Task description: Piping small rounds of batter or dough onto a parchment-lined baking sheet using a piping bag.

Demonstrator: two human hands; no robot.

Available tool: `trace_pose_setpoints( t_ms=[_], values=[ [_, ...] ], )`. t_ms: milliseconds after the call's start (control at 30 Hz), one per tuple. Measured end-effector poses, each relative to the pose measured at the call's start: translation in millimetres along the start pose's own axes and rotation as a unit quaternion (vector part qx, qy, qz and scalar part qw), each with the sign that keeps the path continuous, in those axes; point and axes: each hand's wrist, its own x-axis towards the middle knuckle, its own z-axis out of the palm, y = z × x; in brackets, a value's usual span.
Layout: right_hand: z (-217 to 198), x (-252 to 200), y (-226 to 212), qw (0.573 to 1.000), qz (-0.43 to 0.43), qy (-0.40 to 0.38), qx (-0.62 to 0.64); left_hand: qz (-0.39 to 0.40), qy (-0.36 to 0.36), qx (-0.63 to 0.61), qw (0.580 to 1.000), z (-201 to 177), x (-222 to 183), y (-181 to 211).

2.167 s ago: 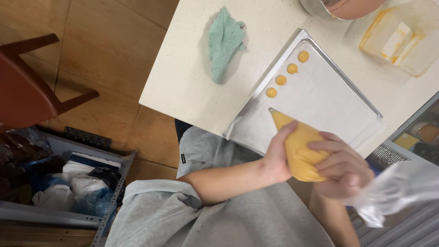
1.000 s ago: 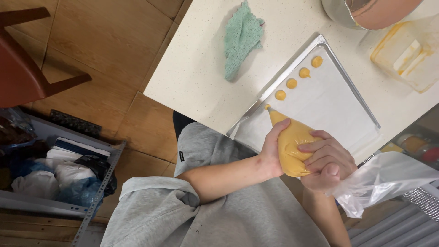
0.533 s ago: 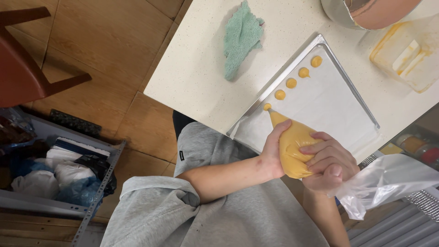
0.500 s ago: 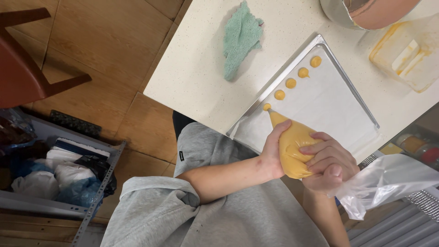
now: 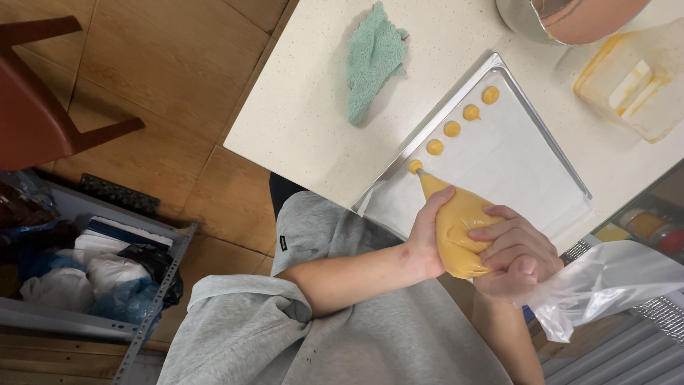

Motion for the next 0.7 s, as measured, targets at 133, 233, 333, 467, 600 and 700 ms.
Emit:
trace_pose_setpoints(
  t_ms=[133, 233, 333, 467, 600, 700],
  values=[
    [-1.1, -2.2, 1.3, 1.0, 0.008, 0.007, 0.01, -0.003, -0.007, -0.002, 1.0, 0.1, 0.1, -0.1],
    [-3.9, -4.4, 4.6, 1.0, -0.002, 0.0, 0.016, -0.003, -0.006, 0.004, 1.0, -0.8, 0.2, -1.3],
    [-7.0, -6.8, 0.5, 1.0, 0.022, 0.015, 0.016, 0.002, -0.028, 0.0, 1.0, 2.9, -2.4, -4.3],
    [-16.5, -8.7, -11.8, 0.998, 0.013, 0.032, 0.047, -0.011, 0.01, 0.009, 1.0, 16.9, -10.3, -14.6],
    [-41.7, -28.8, -19.9, 0.997, 0.016, 0.051, 0.048, -0.006, 0.042, -0.006, 0.999, 26.8, -19.3, -31.4],
    [-60.2, -40.9, -13.0, 0.998, -0.007, 0.023, 0.059, -0.017, 0.03, 0.003, 0.999, 31.4, -28.3, -36.4]
  ],
)
